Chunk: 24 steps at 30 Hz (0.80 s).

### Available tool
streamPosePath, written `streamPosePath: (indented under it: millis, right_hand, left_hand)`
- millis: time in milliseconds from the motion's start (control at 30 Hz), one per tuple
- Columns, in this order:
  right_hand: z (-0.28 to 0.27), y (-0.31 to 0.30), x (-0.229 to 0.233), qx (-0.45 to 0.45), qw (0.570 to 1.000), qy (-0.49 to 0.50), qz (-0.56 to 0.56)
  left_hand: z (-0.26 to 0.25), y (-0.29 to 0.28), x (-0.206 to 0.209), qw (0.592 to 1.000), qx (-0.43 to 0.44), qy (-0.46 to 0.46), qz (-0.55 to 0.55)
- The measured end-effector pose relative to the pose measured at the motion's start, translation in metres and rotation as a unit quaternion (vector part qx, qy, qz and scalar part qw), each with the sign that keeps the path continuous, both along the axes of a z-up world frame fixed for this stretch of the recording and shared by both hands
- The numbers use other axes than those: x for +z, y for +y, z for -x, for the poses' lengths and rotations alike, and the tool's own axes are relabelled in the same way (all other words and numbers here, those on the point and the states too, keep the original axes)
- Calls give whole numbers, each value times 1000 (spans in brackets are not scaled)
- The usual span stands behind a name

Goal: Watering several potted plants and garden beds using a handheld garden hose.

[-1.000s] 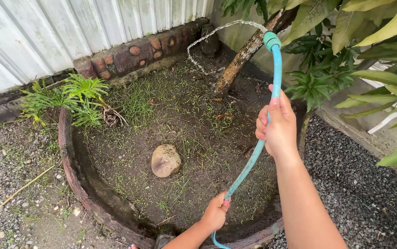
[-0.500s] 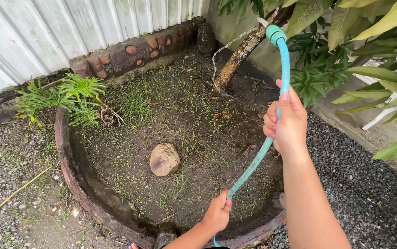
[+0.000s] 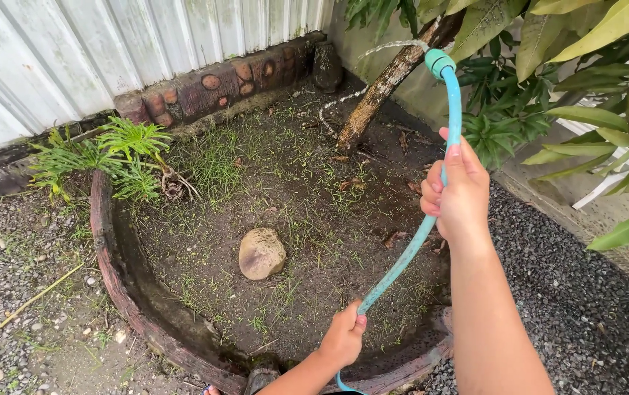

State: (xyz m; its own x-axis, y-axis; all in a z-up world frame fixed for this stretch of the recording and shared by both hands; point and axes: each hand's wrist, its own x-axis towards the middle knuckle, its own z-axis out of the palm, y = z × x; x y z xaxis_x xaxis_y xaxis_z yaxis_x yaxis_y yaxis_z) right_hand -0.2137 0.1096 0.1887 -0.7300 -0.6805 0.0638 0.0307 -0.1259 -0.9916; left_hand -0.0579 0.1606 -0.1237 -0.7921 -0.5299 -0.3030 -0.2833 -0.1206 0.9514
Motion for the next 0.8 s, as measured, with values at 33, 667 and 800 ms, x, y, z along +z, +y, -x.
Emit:
streamPosePath:
  millis: [33, 667, 800]
  right_hand:
    - [3, 1, -1, 6, 1000, -5, 3]
    - [26, 68, 0, -174, 985, -13, 13]
    - [32, 84, -3, -209, 978, -12, 16]
  left_hand:
    - [0, 1, 2, 1000, -1, -11, -11]
    - [7, 15, 6, 993, -114, -13, 4]
    - [6, 16, 26, 988, -146, -31, 34]
